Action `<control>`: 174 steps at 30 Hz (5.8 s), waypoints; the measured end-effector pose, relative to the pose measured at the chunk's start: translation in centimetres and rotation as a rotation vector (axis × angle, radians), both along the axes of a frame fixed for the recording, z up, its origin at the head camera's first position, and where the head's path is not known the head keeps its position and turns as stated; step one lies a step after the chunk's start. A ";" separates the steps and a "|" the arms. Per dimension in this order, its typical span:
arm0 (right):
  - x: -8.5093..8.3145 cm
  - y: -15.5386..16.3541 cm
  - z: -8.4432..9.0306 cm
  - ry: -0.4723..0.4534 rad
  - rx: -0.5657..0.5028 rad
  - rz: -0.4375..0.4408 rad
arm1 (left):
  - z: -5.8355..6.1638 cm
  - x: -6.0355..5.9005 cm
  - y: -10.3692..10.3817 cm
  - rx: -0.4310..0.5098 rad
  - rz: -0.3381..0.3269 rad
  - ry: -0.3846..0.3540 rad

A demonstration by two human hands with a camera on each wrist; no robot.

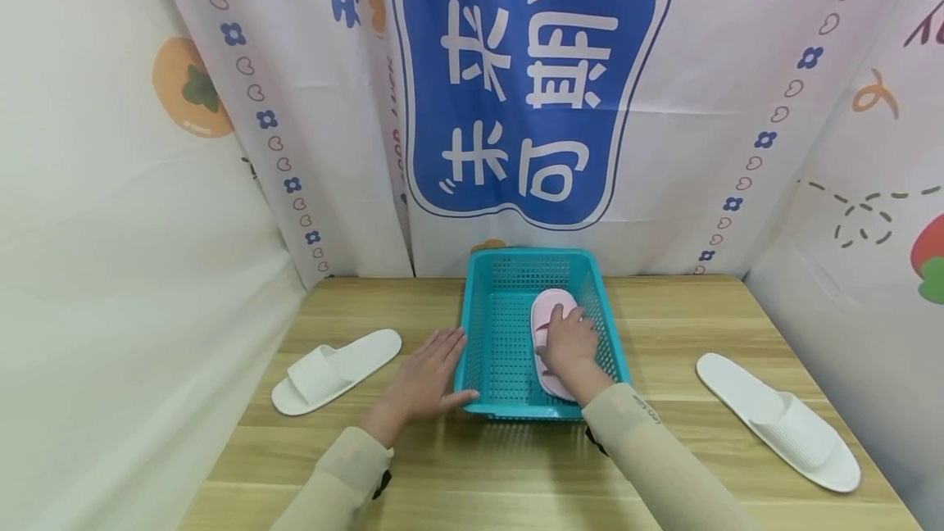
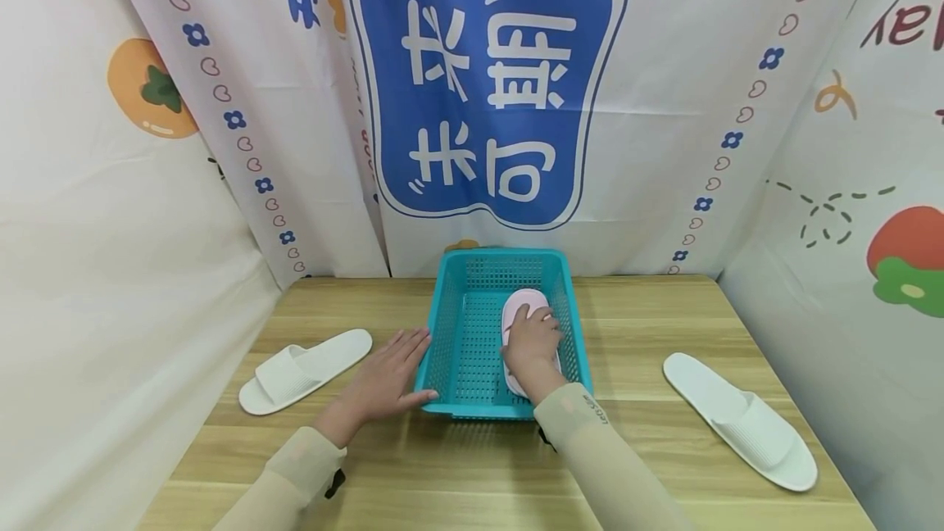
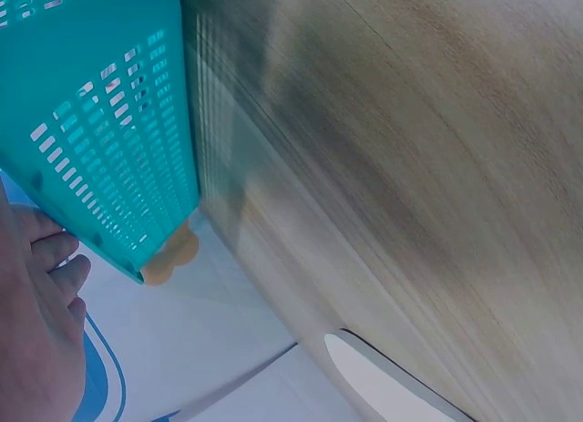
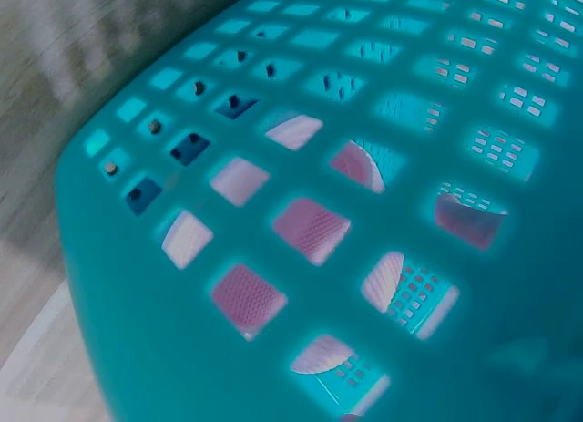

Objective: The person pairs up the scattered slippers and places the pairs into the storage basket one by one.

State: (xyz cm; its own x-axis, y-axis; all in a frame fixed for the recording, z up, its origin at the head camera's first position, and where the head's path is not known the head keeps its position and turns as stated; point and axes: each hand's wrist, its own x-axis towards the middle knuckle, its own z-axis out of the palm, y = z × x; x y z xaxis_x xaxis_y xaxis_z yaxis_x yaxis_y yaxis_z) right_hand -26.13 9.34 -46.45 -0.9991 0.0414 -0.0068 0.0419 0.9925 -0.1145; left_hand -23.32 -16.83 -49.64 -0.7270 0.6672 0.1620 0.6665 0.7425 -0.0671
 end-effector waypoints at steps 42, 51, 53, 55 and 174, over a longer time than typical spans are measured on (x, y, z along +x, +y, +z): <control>1.4 2.7 2.1 0.086 -0.004 0.185 | 0.1 0.0 -0.1 -0.002 -0.021 0.019; 2.3 4.0 2.3 0.166 -0.020 0.253 | 0.2 -0.1 0.0 -0.014 -0.019 0.021; 2.5 4.4 2.5 0.187 -0.021 0.262 | 0.2 -0.1 0.0 -0.015 -0.018 0.018; 2.8 4.7 2.7 0.208 -0.030 0.275 | 0.3 0.0 0.0 -0.015 -0.017 0.014; 11.7 32.7 -7.1 0.477 -0.250 0.326 | -0.3 -0.4 -11.2 0.152 0.291 0.168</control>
State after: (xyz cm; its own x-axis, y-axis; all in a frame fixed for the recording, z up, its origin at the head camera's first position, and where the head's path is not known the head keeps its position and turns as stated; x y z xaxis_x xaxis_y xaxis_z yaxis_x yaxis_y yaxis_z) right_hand -14.46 42.08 -53.57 -0.8554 -0.2112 0.4729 -0.3716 0.8863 -0.2764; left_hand -23.70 -28.07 -49.97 -0.8378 0.3951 0.3768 0.4146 0.9094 -0.0316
